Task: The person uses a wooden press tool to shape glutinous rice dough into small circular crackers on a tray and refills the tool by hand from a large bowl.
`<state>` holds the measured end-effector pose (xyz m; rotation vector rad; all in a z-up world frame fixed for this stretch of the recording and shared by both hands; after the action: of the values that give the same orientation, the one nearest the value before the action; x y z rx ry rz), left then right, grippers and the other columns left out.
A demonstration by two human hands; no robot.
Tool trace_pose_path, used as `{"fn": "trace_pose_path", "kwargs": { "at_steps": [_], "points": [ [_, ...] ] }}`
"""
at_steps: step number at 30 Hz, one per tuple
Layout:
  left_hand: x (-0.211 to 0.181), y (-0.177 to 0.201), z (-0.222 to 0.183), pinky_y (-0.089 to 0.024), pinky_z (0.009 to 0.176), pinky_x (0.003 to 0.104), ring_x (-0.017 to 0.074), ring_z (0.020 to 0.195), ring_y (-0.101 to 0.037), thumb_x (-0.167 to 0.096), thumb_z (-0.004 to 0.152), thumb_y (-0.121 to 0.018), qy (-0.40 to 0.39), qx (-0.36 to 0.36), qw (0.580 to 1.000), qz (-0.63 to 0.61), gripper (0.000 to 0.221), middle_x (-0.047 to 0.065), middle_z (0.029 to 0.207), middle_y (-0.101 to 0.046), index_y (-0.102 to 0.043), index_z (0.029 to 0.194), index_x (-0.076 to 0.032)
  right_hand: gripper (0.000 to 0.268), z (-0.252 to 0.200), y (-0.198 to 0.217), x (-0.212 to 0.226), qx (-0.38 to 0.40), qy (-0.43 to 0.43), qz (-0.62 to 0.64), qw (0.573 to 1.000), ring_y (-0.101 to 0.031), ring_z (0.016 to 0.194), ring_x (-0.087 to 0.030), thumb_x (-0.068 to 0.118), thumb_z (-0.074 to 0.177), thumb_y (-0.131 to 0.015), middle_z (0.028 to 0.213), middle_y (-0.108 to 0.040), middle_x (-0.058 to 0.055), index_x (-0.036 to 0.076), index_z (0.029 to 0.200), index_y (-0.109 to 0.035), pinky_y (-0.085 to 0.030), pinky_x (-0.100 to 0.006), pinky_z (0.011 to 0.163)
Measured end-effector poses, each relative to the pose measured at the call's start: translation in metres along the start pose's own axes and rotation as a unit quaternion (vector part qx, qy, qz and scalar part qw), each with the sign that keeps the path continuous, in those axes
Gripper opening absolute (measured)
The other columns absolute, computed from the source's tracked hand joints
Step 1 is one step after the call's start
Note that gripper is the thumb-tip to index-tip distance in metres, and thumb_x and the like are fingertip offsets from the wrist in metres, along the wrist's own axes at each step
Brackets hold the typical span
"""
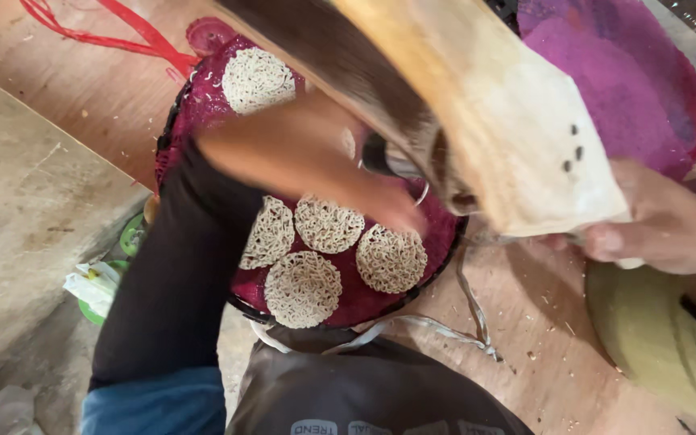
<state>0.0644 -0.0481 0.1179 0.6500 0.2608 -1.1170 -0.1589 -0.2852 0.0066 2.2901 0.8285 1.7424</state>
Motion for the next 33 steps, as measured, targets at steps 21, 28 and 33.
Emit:
{"fn": "trace_pose_path", "kwargs": {
  "at_steps": [21,28,33],
  "points": [
    [0.156,0.037,-0.089,-0.045,0.065,0.033,0.0091,0.060,-0.050,-0.037,0.109,-0.044,0.054,-0.367,0.753,-0.543,0.031,-0.002,0.078,-0.051,-0.055,0.096,-0.012,0.084,0.084,-0.015,-0.041,-0.014,-0.175,0.036,0.984,-0.075,0.066,-0.020,0.069,0.101,-0.025,0.075,-0.075,-0.012,-0.001,0.097,-0.071,-0.062,-0.035,0.062],
    [0.157,0.017,-0.091,-0.045,0.062,0.032,0.0085,0.058,-0.049,-0.031,0.113,-0.041,0.067,-0.420,0.715,-0.555,0.028,0.000,0.088,-0.051,-0.052,0.099,-0.010,0.078,0.056,-0.002,-0.057,-0.024,-0.368,-0.038,0.929,-0.071,0.063,-0.021,0.066,0.099,-0.019,0.070,-0.071,-0.011,0.006,0.105,-0.068,-0.062,-0.034,0.061],
    [0.170,0.004,-0.085,-0.045,0.059,0.029,0.0084,0.054,-0.047,-0.031,0.114,-0.039,0.067,-0.429,0.689,-0.580,0.031,0.000,0.083,-0.050,-0.051,0.096,-0.009,0.083,0.041,0.016,-0.047,-0.030,-0.397,-0.092,0.913,-0.067,0.054,-0.028,0.068,0.102,-0.024,0.071,-0.065,-0.014,0.000,0.093,-0.072,-0.056,-0.045,0.049]
  ]
}}
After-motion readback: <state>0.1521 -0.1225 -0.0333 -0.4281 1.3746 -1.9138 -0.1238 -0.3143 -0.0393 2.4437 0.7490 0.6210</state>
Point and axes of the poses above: each hand's wrist, its own z-axis towards the middle knuckle, its own y-axis out of the back of the hand, x = y × z, the point moved 8 cm from there along z, towards the middle knuckle
